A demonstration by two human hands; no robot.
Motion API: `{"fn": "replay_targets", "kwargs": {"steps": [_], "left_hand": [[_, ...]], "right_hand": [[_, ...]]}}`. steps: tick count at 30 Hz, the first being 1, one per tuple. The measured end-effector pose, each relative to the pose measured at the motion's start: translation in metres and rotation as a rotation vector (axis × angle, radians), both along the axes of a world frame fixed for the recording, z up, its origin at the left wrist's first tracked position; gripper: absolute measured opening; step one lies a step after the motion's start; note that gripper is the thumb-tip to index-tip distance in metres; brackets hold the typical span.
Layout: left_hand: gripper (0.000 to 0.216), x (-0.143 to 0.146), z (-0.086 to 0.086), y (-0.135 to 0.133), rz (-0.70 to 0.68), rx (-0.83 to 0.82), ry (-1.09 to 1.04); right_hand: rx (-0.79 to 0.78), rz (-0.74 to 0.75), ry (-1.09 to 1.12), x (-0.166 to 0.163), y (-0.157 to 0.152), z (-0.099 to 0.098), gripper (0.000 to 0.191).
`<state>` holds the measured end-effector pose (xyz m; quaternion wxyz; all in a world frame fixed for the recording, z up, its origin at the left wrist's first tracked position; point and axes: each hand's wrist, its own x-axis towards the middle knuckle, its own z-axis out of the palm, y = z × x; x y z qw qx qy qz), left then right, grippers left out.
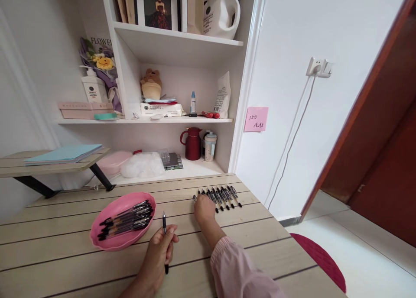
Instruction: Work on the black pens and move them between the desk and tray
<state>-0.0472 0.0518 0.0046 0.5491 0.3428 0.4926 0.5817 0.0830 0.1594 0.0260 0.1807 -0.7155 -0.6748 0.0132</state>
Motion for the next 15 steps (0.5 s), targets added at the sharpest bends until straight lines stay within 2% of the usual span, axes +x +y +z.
{"fn": "replay_targets", "kwargs": {"steps": [5,15], "left_hand": [[0.04,0.001,-0.004,0.001,-0.015,-0.006,-0.009],[0.039,0.002,-0.002,0.0,-0.028,-0.025,-0.019]], "right_hand": [[-0.03,0.008,-0.046,-0.003,0.005,-0.008,0.023],[-0.043,0.017,-0.093,-0.003,0.008,-0.016,0.025]]}}
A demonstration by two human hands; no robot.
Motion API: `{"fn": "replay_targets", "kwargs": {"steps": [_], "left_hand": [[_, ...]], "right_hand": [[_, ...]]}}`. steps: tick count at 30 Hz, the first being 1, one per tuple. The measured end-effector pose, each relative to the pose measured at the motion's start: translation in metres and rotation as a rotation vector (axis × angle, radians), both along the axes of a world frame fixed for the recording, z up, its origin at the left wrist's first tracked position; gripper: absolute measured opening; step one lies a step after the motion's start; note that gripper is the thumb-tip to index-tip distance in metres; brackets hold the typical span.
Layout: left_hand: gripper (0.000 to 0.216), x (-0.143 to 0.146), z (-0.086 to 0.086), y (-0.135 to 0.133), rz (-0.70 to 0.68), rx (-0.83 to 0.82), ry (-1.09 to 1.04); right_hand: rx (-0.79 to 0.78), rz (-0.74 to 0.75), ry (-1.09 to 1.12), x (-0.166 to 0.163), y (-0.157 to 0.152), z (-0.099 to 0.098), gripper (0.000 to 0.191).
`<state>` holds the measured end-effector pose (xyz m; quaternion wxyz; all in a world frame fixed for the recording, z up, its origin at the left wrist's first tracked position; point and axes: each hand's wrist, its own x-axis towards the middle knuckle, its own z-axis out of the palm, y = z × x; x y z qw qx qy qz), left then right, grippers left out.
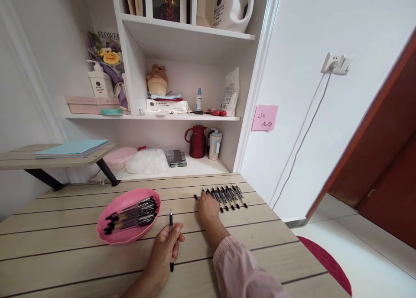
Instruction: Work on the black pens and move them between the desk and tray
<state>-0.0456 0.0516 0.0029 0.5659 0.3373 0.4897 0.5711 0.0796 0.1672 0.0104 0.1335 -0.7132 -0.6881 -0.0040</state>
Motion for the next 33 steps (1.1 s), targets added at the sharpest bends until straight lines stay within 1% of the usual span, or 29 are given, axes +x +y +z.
{"fn": "replay_targets", "kwargs": {"steps": [7,12,21,28,33], "left_hand": [[0.037,-0.0005,-0.0025,0.0,-0.013,0.016,-0.004],[0.036,-0.0008,-0.0001,0.0003,-0.019,0.022,0.011],[0.034,-0.0016,-0.0032,0.0018,-0.023,0.006,0.024],[0.036,-0.0012,0.0,-0.001,-0.022,0.001,0.022],[0.035,-0.0011,0.0013,-0.0009,-0.025,0.018,0.016]], "right_hand": [[-0.012,-0.011,-0.023,0.0016,0.0091,0.0031,0.024],[-0.018,-0.015,-0.031,0.0039,0.0077,0.0018,0.025],[-0.021,-0.028,-0.015,0.0053,0.0065,0.0004,0.026],[-0.019,-0.043,0.04,0.0053,0.0073,0.0021,0.023],[-0.013,-0.045,0.14,0.0051,0.0028,0.0072,0.022]]}}
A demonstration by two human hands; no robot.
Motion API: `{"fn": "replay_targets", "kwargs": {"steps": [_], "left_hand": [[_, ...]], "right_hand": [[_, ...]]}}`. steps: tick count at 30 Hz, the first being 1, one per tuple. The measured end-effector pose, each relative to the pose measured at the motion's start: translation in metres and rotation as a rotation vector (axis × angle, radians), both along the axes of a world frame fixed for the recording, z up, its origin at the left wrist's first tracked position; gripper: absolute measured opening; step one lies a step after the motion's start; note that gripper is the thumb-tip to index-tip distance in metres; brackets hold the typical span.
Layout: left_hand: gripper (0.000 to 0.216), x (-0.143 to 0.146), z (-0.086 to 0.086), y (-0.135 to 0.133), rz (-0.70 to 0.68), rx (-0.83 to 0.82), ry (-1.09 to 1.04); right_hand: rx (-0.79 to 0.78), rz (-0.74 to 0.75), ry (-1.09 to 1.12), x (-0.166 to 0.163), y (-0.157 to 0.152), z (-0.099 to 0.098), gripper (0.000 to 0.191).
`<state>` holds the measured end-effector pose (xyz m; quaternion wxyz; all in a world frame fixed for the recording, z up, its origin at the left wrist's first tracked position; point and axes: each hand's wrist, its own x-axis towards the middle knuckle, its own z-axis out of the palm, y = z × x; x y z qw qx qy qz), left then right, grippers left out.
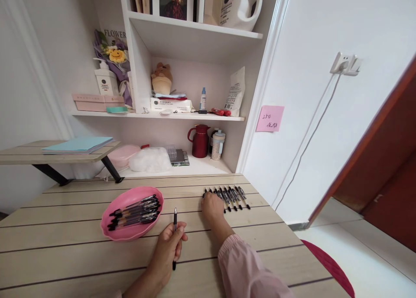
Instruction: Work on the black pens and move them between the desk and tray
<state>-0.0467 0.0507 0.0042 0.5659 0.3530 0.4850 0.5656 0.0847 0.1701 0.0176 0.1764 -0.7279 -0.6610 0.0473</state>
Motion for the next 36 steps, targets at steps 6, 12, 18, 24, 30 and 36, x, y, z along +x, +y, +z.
{"fn": "replay_targets", "kwargs": {"steps": [6,12,18,24,30,36], "left_hand": [[0.031,-0.001,0.003,-0.001,-0.027,0.034,-0.03],[0.034,0.001,0.002,-0.004,-0.092,0.064,0.013],[0.03,0.003,0.002,-0.006,-0.157,0.068,0.083],[0.033,0.004,0.007,-0.008,-0.201,0.066,0.097],[0.035,0.004,0.009,-0.008,-0.196,0.038,0.084],[0.036,0.004,0.012,-0.009,-0.194,0.022,0.09]], "right_hand": [[-0.059,0.07,0.224,-0.004,-0.026,0.008,0.023],[-0.163,0.26,1.103,-0.028,-0.067,0.007,0.037],[0.009,0.227,1.483,-0.041,-0.082,0.004,0.033],[-0.103,0.297,1.66,-0.037,-0.087,0.005,0.032],[-0.111,0.252,1.627,-0.035,-0.085,0.004,0.036],[-0.162,0.27,1.674,-0.034,-0.084,0.004,0.035]]}}
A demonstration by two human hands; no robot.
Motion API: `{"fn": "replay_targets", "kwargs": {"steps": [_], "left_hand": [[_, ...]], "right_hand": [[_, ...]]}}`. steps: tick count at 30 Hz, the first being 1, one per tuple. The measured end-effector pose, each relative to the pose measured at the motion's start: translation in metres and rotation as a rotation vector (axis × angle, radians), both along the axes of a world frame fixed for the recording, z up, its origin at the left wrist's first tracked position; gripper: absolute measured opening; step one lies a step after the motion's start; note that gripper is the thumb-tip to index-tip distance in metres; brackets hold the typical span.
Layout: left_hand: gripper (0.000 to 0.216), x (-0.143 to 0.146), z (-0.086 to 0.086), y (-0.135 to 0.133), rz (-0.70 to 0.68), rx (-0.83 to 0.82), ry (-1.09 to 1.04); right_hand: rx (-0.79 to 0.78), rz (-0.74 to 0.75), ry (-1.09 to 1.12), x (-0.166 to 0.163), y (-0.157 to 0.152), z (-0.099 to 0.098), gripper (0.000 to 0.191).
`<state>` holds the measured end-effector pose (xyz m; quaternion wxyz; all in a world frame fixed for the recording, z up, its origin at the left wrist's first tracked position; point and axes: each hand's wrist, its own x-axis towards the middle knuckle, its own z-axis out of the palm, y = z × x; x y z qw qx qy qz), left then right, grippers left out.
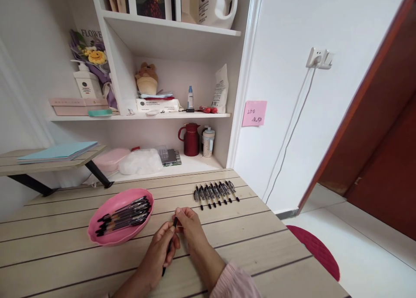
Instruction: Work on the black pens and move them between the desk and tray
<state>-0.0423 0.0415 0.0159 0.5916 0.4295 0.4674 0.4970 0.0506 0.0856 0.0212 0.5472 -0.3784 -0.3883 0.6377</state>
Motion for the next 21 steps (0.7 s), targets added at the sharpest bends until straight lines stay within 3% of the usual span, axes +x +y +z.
{"fn": "replay_targets", "kwargs": {"steps": [5,10,14,18,21], "left_hand": [[0.035,-0.0007,-0.0009,0.0012,-0.028,-0.01,0.012],[0.035,-0.0018,-0.0016,0.0028,-0.033,-0.022,-0.02],[0.033,-0.001,-0.0008,0.0014,-0.028,-0.002,-0.008],[0.032,-0.0002,-0.0008,-0.0004,-0.01,0.021,-0.003],[0.031,-0.0006,-0.0018,-0.0003,-0.024,0.026,-0.008]], "right_hand": [[0.076,0.047,0.018,0.0017,0.0,-0.0004,0.032],[-0.032,0.038,0.051,0.0007,-0.0002,-0.0027,0.038],[0.043,0.047,0.014,0.0009,-0.0001,-0.0042,0.033],[-0.031,0.069,0.123,0.0016,-0.0001,-0.005,0.036],[-0.016,0.059,0.072,0.002,0.0005,-0.0066,0.034]]}}
